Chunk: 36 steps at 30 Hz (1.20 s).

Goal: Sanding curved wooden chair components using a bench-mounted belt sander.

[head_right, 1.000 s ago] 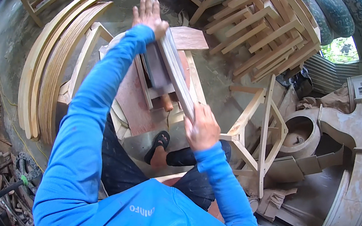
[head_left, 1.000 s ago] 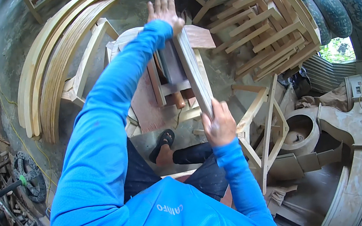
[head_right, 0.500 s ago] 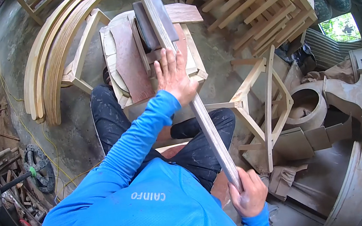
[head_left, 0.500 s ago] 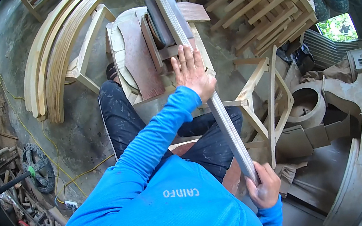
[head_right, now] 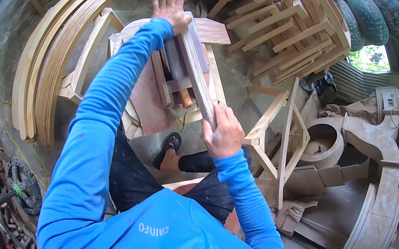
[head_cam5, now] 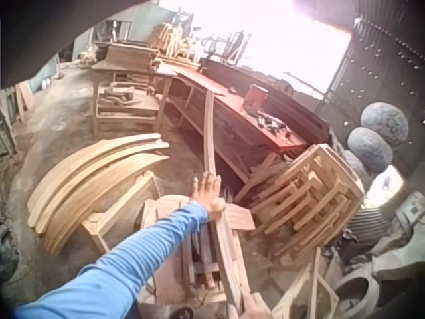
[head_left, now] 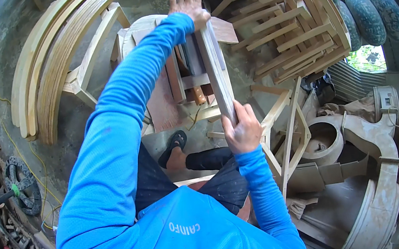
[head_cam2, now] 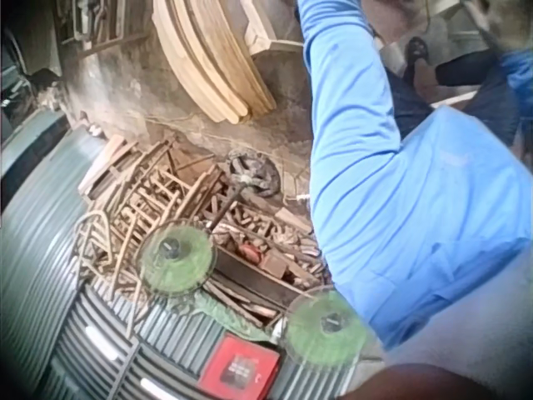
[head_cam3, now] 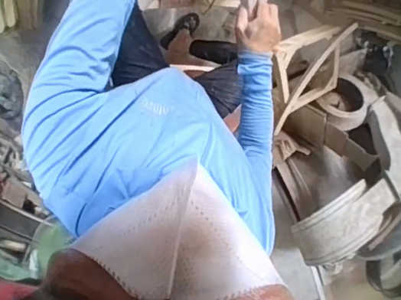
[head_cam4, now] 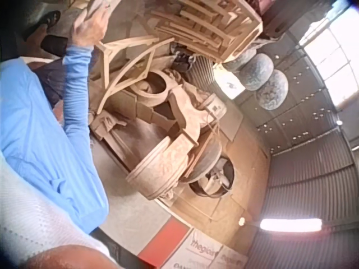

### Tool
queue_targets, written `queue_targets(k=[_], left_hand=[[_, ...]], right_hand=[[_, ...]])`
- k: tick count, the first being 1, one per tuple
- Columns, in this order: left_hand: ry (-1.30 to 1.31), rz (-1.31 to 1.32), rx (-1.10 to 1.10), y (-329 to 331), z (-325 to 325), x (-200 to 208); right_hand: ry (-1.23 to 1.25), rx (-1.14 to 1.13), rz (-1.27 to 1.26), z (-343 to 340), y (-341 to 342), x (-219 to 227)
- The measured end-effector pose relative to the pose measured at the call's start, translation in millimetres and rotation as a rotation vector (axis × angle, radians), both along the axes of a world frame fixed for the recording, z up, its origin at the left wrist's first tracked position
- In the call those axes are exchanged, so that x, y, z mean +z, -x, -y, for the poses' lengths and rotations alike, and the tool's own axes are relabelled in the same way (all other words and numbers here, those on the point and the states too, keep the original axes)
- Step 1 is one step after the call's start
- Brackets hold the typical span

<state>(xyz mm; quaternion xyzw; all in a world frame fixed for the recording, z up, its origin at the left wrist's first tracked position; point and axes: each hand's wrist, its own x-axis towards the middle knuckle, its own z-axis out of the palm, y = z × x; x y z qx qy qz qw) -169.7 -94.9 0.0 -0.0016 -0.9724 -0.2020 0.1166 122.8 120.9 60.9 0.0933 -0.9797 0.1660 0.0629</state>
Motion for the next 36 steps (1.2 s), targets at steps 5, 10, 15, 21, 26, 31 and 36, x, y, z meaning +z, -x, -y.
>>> queue_targets(k=[5,10,15,21,26,31,36], left_hand=[[-0.071,-0.290,0.016,52.1,21.0,16.7],[-0.217,0.025,0.069,112.8,55.6,29.8],[-0.439,0.169,0.028,130.4,56.8,54.4],[-0.830,0.103,0.186,195.3,37.8,15.2],[-0.624,0.512,0.504,203.4,11.5,105.6],[-0.680,0.088,0.035,155.9,50.8,88.3],[-0.282,0.317,0.402,123.6,19.6,48.4]], right_hand=[[-0.031,-0.011,-0.066,27.6,72.7,-22.4],[-0.070,0.018,-0.138,59.3,132.1,-37.7],[-0.061,-0.009,-0.192,72.1,187.6,-48.1],[0.089,0.010,-0.215,100.8,245.8,-56.5],[0.076,-0.065,-0.286,103.4,271.5,-60.6],[0.112,-0.054,-0.329,105.6,267.9,-63.5],[-0.032,-0.009,-0.136,93.9,226.7,-50.0]])
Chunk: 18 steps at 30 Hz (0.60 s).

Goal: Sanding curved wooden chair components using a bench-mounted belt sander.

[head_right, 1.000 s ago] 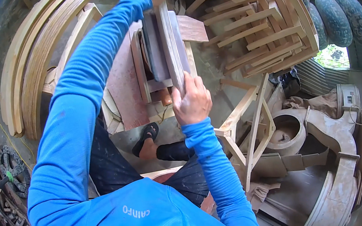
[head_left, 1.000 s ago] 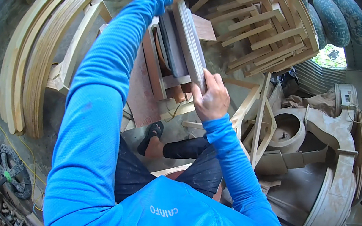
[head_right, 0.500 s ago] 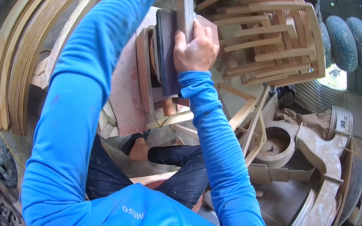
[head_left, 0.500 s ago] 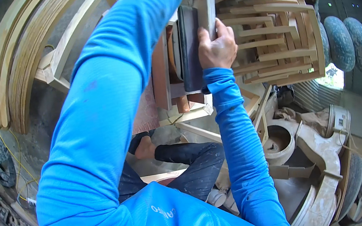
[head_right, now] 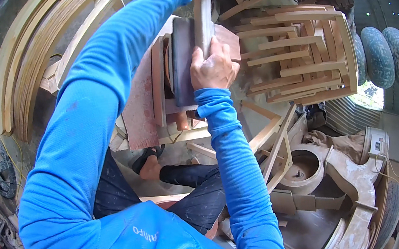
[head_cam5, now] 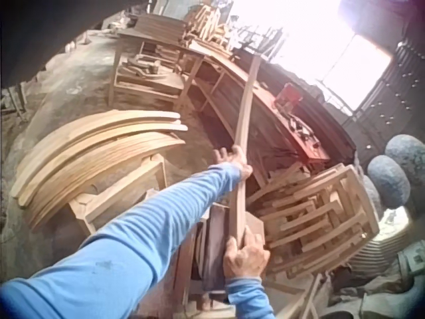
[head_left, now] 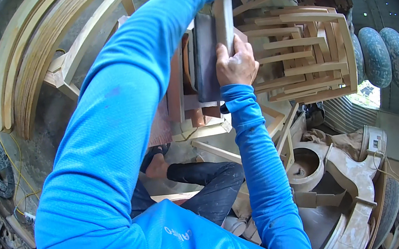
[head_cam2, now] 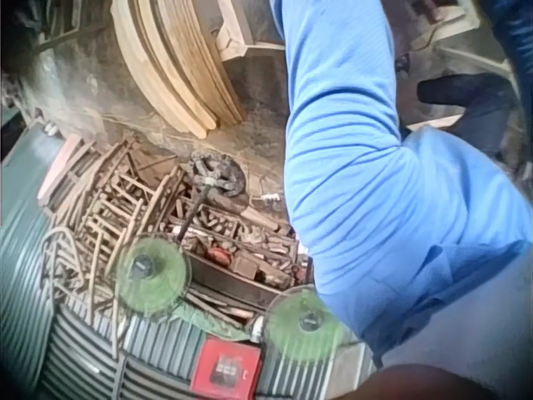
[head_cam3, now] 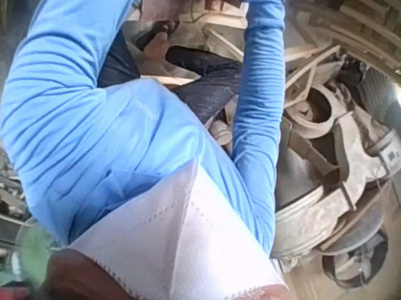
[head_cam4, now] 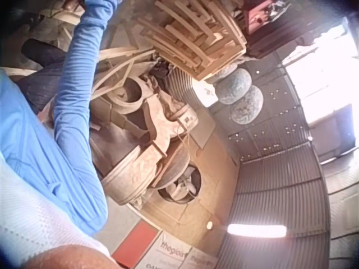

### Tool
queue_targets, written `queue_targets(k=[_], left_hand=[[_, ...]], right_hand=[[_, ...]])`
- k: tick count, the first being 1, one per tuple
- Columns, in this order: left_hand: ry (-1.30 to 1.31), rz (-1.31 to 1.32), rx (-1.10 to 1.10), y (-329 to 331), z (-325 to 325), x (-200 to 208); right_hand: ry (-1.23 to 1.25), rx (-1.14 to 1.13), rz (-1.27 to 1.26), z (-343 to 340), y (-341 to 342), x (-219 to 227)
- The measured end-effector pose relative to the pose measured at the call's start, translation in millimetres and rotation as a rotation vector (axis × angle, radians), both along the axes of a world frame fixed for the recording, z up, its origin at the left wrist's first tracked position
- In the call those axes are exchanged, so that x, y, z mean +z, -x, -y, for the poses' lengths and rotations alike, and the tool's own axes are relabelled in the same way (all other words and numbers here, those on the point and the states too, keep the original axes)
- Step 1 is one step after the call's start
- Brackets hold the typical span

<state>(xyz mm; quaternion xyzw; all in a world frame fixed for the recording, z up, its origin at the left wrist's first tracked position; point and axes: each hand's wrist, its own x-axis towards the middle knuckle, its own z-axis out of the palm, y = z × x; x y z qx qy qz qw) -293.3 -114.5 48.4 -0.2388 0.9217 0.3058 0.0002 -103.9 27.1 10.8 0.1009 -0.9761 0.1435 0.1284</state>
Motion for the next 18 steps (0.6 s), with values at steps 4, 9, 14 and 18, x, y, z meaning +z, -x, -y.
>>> queue_targets(k=[4,9,14,18], left_hand=[[0.230,-0.155,-0.050,-49.1,-16.9,-16.8],[0.260,-0.087,-0.215,-133.7,-46.2,-32.9],[0.253,-0.060,-0.309,-200.3,-59.8,-27.7],[0.291,-0.028,-0.309,-185.7,-52.3,-25.3]], right_hand=[[-0.107,0.033,-0.025,-33.9,-43.5,5.9],[-0.090,0.044,0.089,-78.2,-146.3,24.2],[-0.092,0.030,0.192,-106.2,-245.6,49.8],[-0.065,0.040,0.190,-111.3,-263.7,61.5]])
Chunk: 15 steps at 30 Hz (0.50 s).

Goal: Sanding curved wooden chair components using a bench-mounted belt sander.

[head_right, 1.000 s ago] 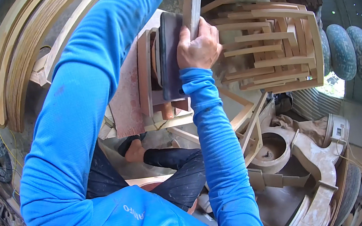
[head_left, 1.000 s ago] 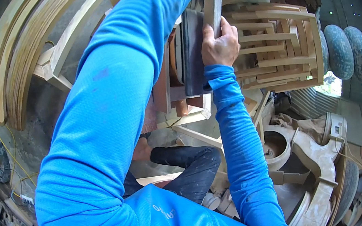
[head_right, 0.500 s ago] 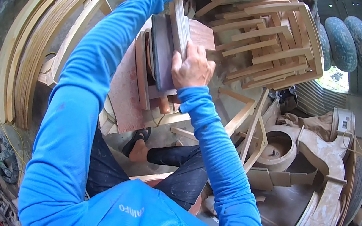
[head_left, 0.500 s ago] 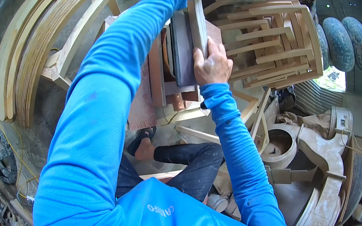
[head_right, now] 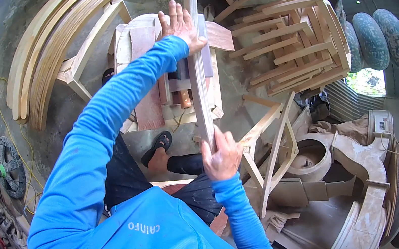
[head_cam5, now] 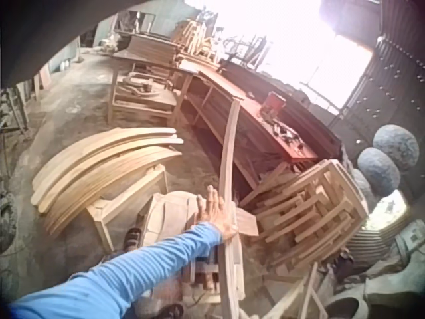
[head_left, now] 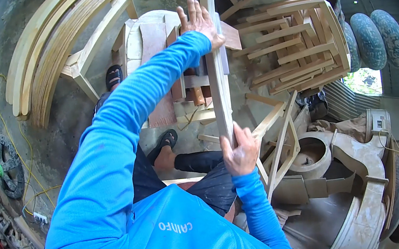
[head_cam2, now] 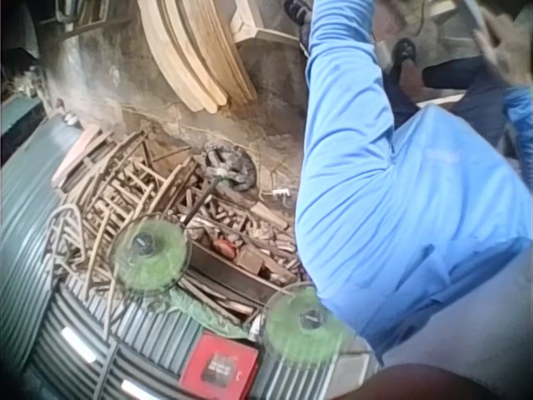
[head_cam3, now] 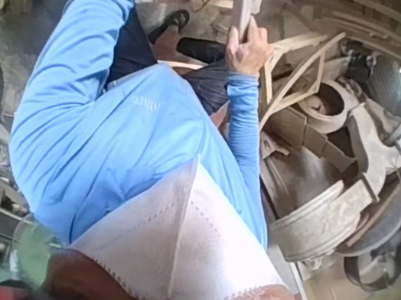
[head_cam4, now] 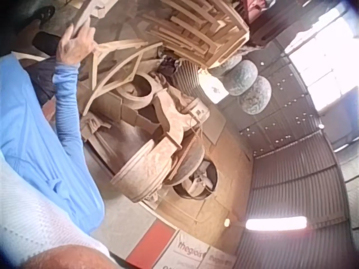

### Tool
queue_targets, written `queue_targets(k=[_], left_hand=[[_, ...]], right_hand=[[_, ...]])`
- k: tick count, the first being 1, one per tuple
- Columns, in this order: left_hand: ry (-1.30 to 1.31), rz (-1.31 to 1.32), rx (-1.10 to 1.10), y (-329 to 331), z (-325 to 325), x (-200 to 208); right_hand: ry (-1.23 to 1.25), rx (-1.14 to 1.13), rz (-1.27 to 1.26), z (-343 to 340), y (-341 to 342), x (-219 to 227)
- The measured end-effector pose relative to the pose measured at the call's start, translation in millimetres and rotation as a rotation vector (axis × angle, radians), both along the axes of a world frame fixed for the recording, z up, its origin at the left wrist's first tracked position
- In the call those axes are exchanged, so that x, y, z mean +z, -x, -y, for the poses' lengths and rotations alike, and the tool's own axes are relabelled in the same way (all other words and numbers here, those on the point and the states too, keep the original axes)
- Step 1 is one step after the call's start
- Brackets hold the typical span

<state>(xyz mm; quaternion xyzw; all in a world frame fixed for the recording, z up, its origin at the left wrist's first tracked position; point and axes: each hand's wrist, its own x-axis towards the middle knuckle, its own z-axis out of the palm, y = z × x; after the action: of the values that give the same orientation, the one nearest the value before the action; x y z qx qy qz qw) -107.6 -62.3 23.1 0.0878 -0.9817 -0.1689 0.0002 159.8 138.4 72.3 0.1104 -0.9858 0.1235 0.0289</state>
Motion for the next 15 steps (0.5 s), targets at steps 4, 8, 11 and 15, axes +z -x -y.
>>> queue_targets(k=[4,8,11,15], left_hand=[[-0.090,-0.088,0.105,55.1,28.2,-12.6],[-0.295,-0.091,0.147,120.3,61.4,-4.8],[-0.613,-0.016,0.152,152.5,74.9,29.1],[-0.801,-0.101,0.195,199.1,87.7,37.5]], right_hand=[[-0.017,0.011,-0.066,26.5,63.8,-17.7],[0.038,-0.001,-0.141,59.1,135.4,-49.1],[0.063,-0.019,-0.169,76.8,179.1,-56.0],[0.083,-0.034,-0.221,103.5,227.0,-62.2]])
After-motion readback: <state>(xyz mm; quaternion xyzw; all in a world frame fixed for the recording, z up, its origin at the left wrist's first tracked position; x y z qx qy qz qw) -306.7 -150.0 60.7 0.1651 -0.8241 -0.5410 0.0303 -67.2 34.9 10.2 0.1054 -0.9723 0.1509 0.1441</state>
